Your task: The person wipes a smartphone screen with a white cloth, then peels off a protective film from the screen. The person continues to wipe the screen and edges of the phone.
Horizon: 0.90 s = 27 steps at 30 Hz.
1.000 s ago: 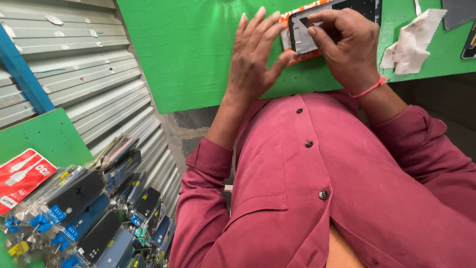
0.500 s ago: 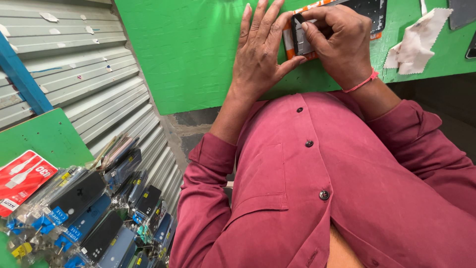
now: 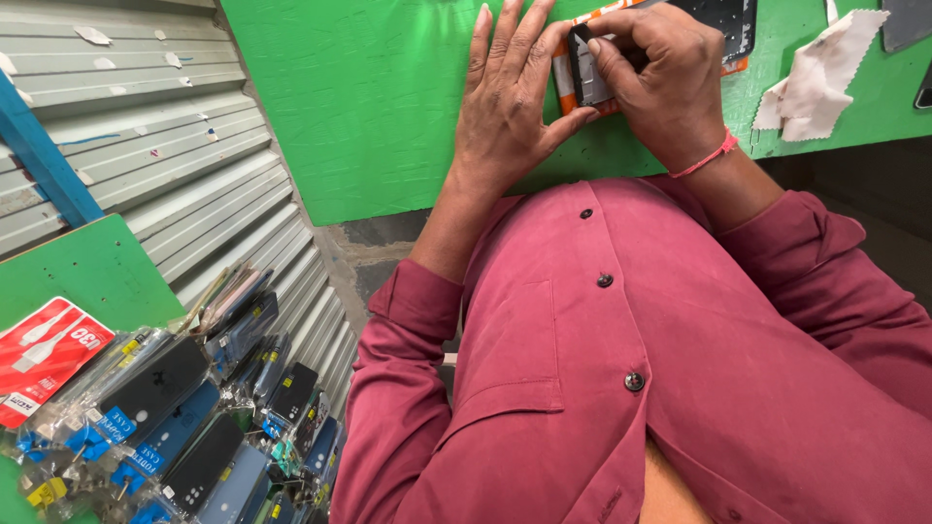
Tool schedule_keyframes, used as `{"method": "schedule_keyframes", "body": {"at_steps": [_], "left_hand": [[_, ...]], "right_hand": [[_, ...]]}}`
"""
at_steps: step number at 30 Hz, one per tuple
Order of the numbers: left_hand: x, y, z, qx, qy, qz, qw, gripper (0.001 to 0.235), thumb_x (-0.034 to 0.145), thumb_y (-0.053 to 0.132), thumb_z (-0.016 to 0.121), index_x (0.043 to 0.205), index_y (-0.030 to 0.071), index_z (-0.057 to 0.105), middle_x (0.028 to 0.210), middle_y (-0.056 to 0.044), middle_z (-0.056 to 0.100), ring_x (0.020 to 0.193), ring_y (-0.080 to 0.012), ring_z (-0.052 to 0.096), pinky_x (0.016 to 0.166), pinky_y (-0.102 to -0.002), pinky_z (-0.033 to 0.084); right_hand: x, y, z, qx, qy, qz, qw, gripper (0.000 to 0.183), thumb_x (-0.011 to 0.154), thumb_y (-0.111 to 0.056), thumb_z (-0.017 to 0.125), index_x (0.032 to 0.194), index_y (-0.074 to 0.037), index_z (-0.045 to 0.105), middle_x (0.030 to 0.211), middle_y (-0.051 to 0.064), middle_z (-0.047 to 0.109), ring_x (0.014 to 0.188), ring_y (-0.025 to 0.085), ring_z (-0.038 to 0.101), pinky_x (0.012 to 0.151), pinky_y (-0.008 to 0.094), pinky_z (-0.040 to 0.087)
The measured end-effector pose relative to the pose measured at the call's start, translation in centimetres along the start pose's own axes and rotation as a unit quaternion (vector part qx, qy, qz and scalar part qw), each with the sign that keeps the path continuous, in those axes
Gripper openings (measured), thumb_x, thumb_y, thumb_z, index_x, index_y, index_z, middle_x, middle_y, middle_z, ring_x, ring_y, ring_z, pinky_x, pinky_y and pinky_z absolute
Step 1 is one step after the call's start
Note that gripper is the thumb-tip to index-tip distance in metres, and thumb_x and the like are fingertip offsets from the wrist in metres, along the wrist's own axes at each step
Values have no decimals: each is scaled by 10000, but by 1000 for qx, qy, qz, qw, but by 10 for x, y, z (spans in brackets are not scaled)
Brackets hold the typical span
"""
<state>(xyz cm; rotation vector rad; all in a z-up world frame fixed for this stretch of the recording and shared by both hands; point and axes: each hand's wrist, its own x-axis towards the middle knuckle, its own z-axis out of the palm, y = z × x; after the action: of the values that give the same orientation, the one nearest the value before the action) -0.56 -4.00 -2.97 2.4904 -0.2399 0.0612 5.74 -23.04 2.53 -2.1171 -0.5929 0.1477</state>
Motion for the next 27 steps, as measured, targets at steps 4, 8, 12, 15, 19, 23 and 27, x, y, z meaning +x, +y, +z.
{"method": "schedule_keyframes", "body": {"at_steps": [4,8,12,15,19,23,27], "left_hand": [[-1,-1,2,6,-5,1,1000,862,918,558,840,1533,84,467,1633,-89,383,1576,-301,237,1346,-530,117],[-1,-1,2,11,-6,5,1000,854,915,537,833,1536,79,468,1630,-92,394,1568,-311,250,1336,-524,109],[-2,-1,0,8,-14,-2,1000,846,920,533,833,1533,77,471,1626,-89,403,1566,-301,267,1337,-513,116],[-1,-1,-2,6,-15,-3,1000,847,917,543,837,1526,78,475,1615,-91,412,1561,-298,275,1333,-513,118],[0,-1,-4,-4,-26,-6,1000,840,915,527,846,1523,80,476,1610,-89,425,1562,-293,285,1338,-507,121],[0,0,-4,-4,-7,3,1000,839,884,481,851,1511,70,474,1607,-104,426,1552,-309,282,1325,-506,127],[2,-2,-5,-17,-4,2,1000,850,869,480,875,1504,70,487,1598,-96,426,1553,-303,285,1331,-502,132]], "right_hand": [[2,3,1,-63,15,-91,994,80,1050,39,730,1129,32,740,1034,148,726,957,266,723,831,338,579],[-1,6,-5,-62,-26,-65,996,81,1082,33,734,1159,20,755,998,147,706,932,260,710,803,344,558],[-3,3,-7,-61,-62,-71,994,103,1072,26,733,1172,10,750,1005,142,697,882,240,704,799,343,566],[0,2,-3,-76,-26,-114,990,115,1026,76,696,1129,26,712,998,168,670,907,287,689,766,366,559],[-2,3,0,-133,2,-150,980,101,1042,72,693,1124,12,688,1027,144,678,968,339,673,839,410,545],[-7,-2,-2,-114,-35,-120,986,85,1060,45,693,1137,7,696,1024,157,659,981,353,666,862,421,539],[2,-5,-1,-118,-18,-138,983,89,1079,46,682,1148,-9,690,1065,140,670,990,324,674,876,401,550]]}}
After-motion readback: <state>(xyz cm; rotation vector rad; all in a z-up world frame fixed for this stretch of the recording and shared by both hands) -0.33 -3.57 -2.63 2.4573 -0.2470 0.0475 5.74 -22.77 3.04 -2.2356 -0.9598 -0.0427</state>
